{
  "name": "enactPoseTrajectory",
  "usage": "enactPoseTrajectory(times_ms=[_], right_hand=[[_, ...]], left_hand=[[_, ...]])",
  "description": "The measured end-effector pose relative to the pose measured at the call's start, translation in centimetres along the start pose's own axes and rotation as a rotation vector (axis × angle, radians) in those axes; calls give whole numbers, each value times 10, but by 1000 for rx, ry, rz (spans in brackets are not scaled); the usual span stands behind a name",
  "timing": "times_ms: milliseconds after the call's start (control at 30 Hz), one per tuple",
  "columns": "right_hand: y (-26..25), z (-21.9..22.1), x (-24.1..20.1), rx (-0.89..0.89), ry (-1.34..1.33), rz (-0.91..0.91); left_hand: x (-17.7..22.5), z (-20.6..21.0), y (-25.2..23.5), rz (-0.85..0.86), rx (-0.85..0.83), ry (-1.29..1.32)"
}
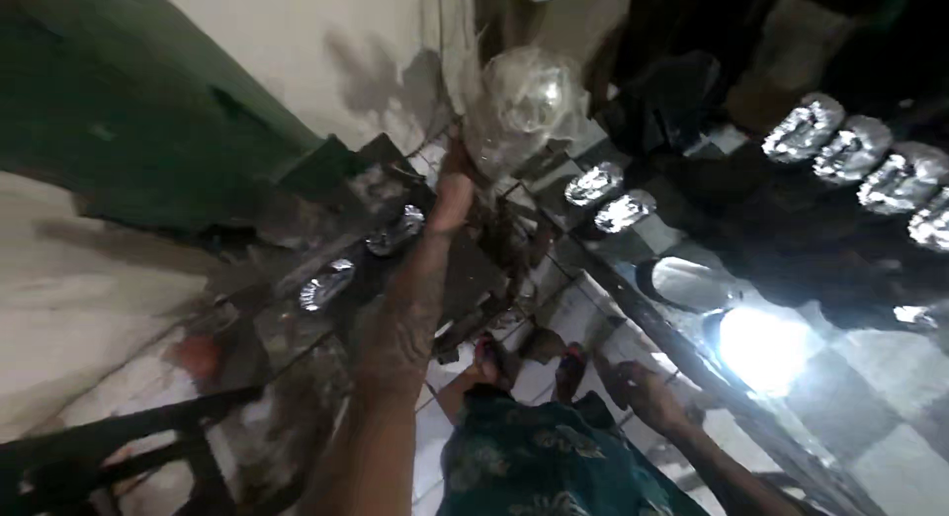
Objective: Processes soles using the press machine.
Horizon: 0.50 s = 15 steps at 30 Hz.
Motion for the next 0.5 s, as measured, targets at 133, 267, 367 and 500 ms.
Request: enactPoseTrajectory(times_ms=[133, 267, 367, 500], right_hand=[[-59, 17, -90, 116, -28, -205], [-100, 52, -210, 209, 20, -619], [-105, 114, -291, 121, 252, -1089], [-138, 197, -353, -141, 503, -1476]], left_hand=[[-92, -96, 16, 4, -213, -850], [-101, -171, 49, -71, -517, -791], [-118, -216, 75, 46, -711, -905], [-130, -257, 88, 49, -750, -1033]])
Point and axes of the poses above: each hand's wrist, its own y-axis away from the middle knuckle, its own z-axis out of the palm, x = y × z, the point moved 8 cm from there along -y, towards the middle knuckle, and after that the axes turned 13 degrees about x, right-handed, at the moved point
